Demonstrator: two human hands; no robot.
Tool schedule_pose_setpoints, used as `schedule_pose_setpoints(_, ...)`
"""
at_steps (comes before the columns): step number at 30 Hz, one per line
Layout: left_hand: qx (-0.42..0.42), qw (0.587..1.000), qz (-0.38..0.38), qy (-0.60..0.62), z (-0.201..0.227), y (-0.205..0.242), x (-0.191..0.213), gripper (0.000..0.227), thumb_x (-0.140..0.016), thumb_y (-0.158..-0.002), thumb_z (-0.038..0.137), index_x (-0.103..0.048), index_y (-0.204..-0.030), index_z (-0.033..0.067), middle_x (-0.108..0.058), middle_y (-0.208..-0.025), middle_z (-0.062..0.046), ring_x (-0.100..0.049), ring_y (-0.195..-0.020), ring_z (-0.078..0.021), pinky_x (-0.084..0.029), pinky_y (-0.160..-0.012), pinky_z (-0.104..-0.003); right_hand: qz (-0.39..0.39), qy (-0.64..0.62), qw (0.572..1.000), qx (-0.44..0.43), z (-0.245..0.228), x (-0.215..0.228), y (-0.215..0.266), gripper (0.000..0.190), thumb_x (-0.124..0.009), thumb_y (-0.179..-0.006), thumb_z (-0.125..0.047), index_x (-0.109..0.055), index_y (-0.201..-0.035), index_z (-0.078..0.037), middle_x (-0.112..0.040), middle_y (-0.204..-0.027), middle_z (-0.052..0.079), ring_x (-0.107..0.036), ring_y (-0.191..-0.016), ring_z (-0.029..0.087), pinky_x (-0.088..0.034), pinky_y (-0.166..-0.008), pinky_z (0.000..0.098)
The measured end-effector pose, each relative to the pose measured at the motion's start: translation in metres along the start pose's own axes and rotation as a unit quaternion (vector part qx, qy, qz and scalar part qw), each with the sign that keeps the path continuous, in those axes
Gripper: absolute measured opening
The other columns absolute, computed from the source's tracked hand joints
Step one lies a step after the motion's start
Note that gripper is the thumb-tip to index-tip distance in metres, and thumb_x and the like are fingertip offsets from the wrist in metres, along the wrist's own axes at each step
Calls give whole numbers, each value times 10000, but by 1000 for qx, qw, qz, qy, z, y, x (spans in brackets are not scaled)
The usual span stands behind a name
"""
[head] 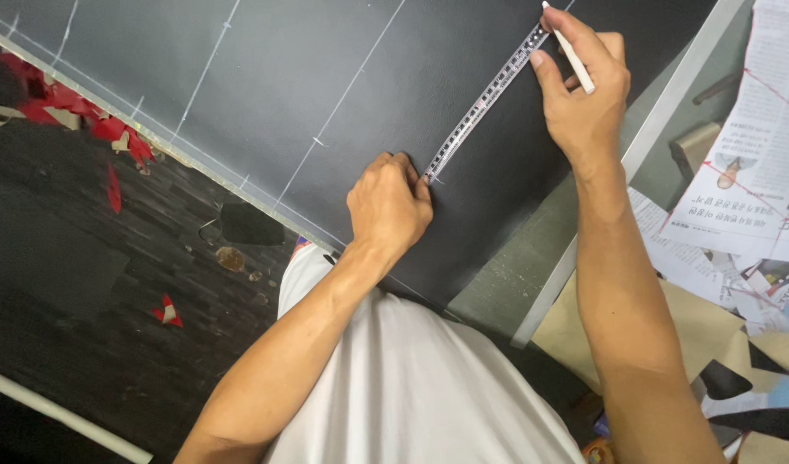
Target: The person uses a metal ruler and a white marker to draw straight lines on a large black sheet, creating a grid pattern. They repeatedly reposition the ruler and draw lines, occasionally moving a newspaper aside to access the surface.
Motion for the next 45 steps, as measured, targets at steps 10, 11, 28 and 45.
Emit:
schedule_pose_setpoints(10, -15, 1000, 5, -2, 3, 2, 2, 156, -754, -822, 150, -649, -784, 42, -655, -834, -139, -662, -817, -380, -509, -713, -511, 10, -185, 978, -92, 24, 18, -4, 302, -637, -1160, -140, -639, -1442, -30, -747, -1317, 84, -699, -1123, 101, -575, -855, 231)
schedule_pose_setpoints(11, -10, 1000, 6, 0, 3, 2, 3, 154, -751, -828, 150, -649, -793, 41, -654, -839, -139, -660, -810, -380, -507, -707, -511, 3, -182, 979, -92, 26, 24, -4, 292, -631, -1175, -149, -651, -1434, -15, -755, -1283, 96, -702, -1121, 112, -577, -873, 240)
schedule_pose_setpoints(28, 11, 1000, -21, -14, 3, 2, 0, 148, -752, -836, 158, -673, -804, 36, -670, -854, -125, -677, -714, -347, -529, -663, -479, -77, -74, 988, -113, 29, 29, -22, 117, -713, -1050, -76, -758, -1148, -29, -784, -1006, 38, -634, -810, 26, -451, -686, 179)
schedule_pose_setpoints(45, 11, 1000, -16, -16, 4, 2, 2, 152, -752, -838, 153, -658, -805, 38, -664, -835, -127, -667, -735, -357, -515, -670, -491, -102, -77, 989, -73, 20, 26, -33, 78, -703, -1071, -55, -741, -1104, 5, -765, -1011, 54, -698, -922, 78, -534, -809, 219)
Point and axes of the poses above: each hand's wrist, its own y-axis away from the middle knuckle, its own x-axis out of the back of the hand, z = x × y, the point moved 8 cm from there along -y, towards the middle knuckle
